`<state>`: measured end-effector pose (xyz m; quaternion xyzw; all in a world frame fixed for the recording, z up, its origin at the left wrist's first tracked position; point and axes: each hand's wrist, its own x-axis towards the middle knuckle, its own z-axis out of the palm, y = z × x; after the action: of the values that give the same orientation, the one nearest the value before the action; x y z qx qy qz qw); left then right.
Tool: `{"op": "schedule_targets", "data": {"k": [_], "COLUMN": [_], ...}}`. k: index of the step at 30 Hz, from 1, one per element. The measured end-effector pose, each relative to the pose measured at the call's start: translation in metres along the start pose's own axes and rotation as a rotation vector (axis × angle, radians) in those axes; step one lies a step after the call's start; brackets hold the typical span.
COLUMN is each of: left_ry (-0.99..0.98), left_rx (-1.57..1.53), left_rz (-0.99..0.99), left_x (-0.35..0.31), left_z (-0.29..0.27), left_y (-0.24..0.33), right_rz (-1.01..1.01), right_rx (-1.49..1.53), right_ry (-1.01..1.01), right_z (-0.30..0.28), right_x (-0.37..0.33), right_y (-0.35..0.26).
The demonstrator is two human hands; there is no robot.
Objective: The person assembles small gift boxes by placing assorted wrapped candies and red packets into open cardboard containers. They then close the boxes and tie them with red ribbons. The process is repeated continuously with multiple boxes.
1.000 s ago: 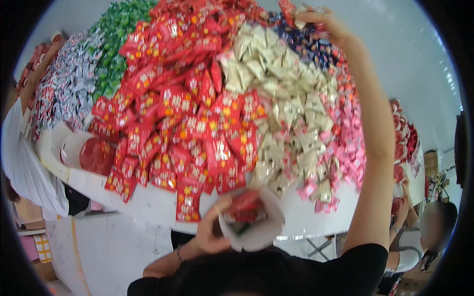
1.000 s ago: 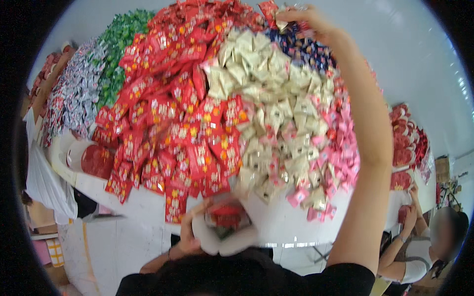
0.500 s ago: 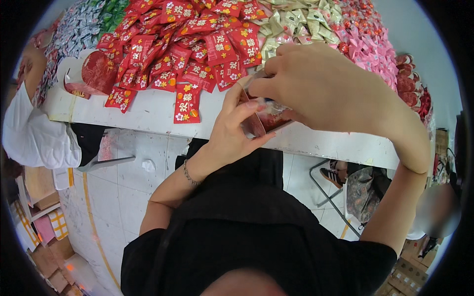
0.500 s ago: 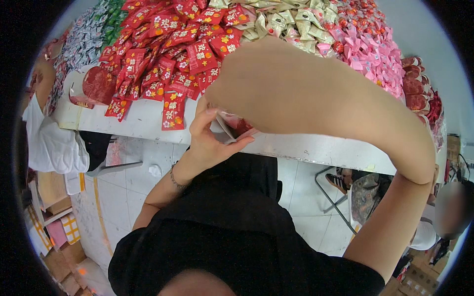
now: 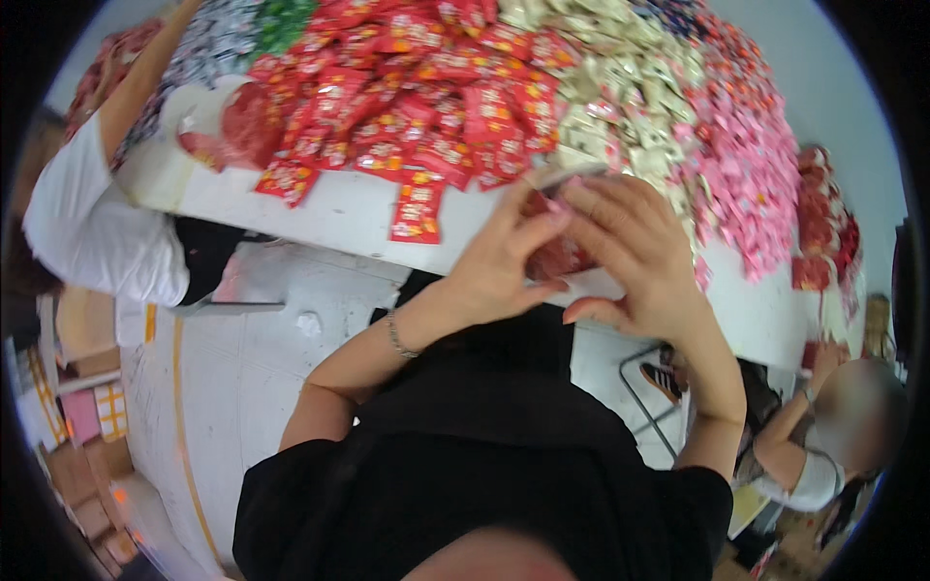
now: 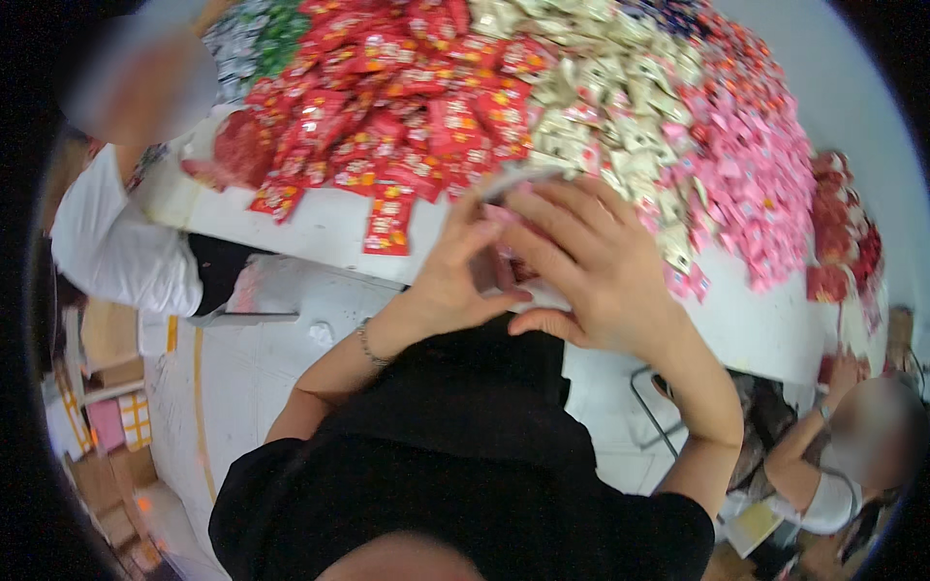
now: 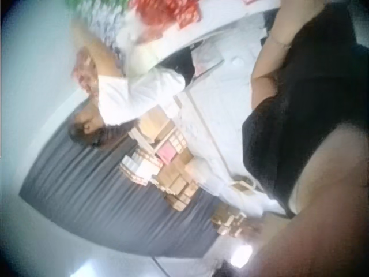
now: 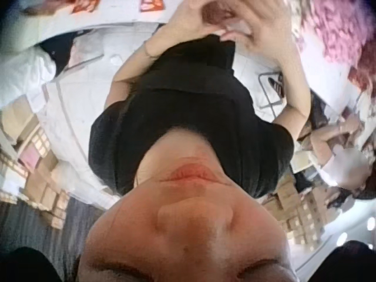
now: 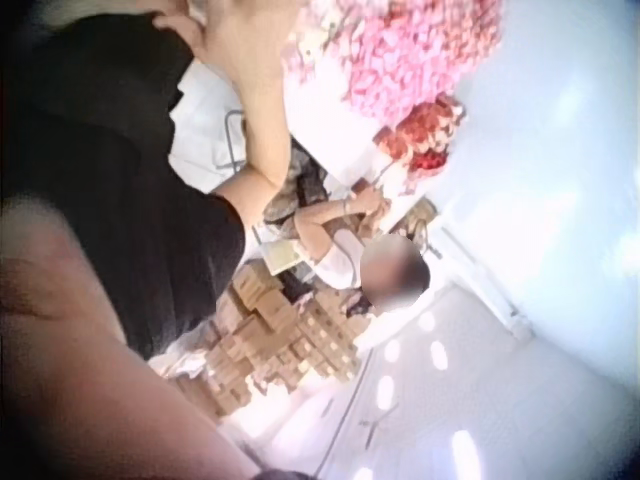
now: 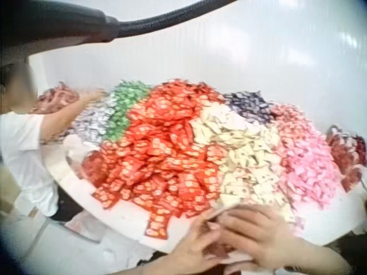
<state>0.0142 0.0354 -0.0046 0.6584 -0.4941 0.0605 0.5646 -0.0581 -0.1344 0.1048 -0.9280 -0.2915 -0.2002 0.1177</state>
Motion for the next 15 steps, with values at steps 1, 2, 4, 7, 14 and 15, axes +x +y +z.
{"op": "schedule_targets", "data": {"k": [1, 2, 4, 7, 14, 15], "left_ry": [0.017, 0.033, 0.141, 0.542, 0.564, 0.509], "left_rx": [0.004, 0.002, 0.088, 0.547, 1.109, 0.989], "left_rz": [0.077, 0.156, 0.086, 0.210, -0.295, -0.369], "left_x": [0.001, 0.001, 0.001, -0.004, -0.023, -0.028], "left_z": [-0.007, -0.012, -0.050, -0.133, -0.288, -0.290], "left_y": [0.003, 0.007, 0.018, 0.003, -0.065, -0.073], "right_rz": [0.012, 0.040, 0.126, 0.212, 0.320, 0.347], "right_rx": [-0.084, -0.083, -0.063, -0.180, -0.120, -0.172], "right_ry": [-0.063, -0.097, -0.081, 0.016, -0.036, -0.009], "right_z": [0.006, 0.003, 0.003, -0.011, -0.026, -0.032], "right_x": [0.000, -0.003, -0.012, -0.023, -0.053, -0.058], "right_y": [-0.006, -0.011, -0.016, -0.023, -0.047, -0.051]}}
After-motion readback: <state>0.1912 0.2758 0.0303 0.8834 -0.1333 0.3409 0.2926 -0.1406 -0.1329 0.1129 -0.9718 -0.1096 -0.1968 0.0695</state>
